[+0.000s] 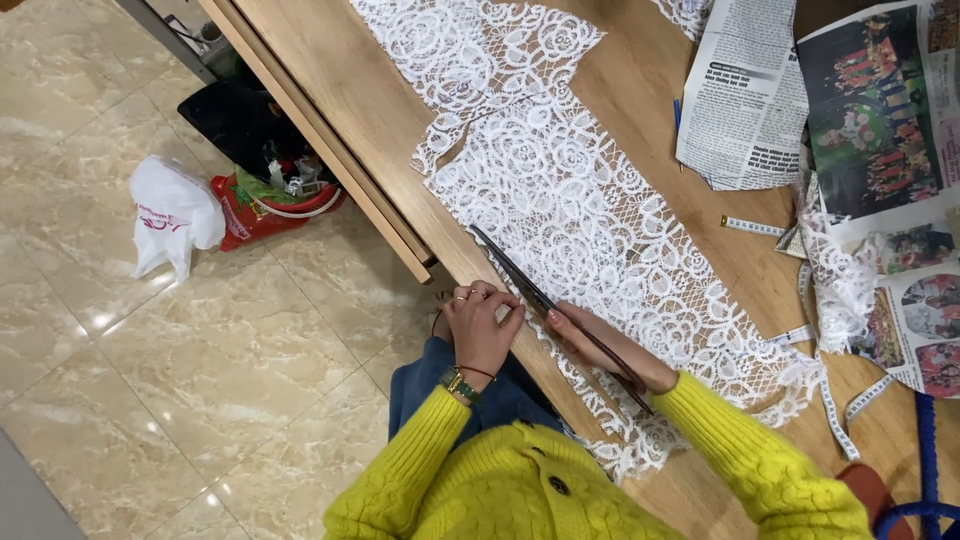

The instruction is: The person cuts a piece of white lace fabric using scissors on a wooden table. They carefully trim the edges of the lace, separating a section from the main piece and adjusting the fabric as needed.

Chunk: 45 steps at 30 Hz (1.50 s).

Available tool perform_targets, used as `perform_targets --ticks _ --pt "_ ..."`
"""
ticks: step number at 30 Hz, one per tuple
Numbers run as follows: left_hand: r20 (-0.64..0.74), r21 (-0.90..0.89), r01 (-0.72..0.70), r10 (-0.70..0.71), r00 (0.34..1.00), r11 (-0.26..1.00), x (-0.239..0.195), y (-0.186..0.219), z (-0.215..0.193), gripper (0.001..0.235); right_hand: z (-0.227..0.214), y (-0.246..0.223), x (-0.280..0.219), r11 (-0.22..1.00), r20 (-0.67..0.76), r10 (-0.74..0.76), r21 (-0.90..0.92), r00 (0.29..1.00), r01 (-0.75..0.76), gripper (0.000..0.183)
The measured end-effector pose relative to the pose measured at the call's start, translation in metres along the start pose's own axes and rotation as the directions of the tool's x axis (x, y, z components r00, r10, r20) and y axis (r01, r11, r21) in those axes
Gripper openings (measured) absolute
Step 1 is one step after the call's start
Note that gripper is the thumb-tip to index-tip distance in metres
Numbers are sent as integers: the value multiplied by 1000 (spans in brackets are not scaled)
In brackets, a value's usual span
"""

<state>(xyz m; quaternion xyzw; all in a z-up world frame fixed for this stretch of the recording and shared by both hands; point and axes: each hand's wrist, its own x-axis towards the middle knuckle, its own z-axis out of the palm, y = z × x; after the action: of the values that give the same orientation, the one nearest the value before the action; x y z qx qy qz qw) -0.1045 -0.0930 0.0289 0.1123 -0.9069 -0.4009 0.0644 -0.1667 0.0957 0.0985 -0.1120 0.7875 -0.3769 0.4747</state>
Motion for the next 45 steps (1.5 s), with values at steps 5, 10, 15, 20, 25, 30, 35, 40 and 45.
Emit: perform_targets --ticks 5,10,15,20,25,30,35,40,45 --pt "11 18 -4 4 1000 1000 -1 -6 6 9 -1 -13 9 999 27 46 7 999 -46 81" --pt "8 4 2 -2 1000 1000 0 -4 4 10 -7 -33 21 1000 56 3 -20 998 -1 88" --pt "17 24 7 -8 1000 1000 -1 -5 5 10 -7 -46 25 996 36 38 75 999 -40 70" --pt "29 15 7 -8 1000 1000 -1 -7 5 10 -4 -33 31 1000 3 8 -19 1000 -8 71" --pt "41 1 1 -1 999 1000 -1 -7 6 10 -7 -66 28 999 16 51 -18 999 -51 74" --pt "52 -5 -12 12 999 1000 -2 -16 12 11 -9 -77 40 1000 22 19 12 1000 -19 75" --pt "61 -26 -11 12 998 1000 -2 -13 8 10 -8 -84 42 998 32 11 55 999 -12 72" --pt "69 -33 -11 13 998 999 -3 -17 11 10 -7 -78 49 997 33 1 73 999 -4 70" --pt "62 -33 -12 14 998 999 -3 -19 15 10 -12 -96 49 998 53 -21 57 998 18 69"
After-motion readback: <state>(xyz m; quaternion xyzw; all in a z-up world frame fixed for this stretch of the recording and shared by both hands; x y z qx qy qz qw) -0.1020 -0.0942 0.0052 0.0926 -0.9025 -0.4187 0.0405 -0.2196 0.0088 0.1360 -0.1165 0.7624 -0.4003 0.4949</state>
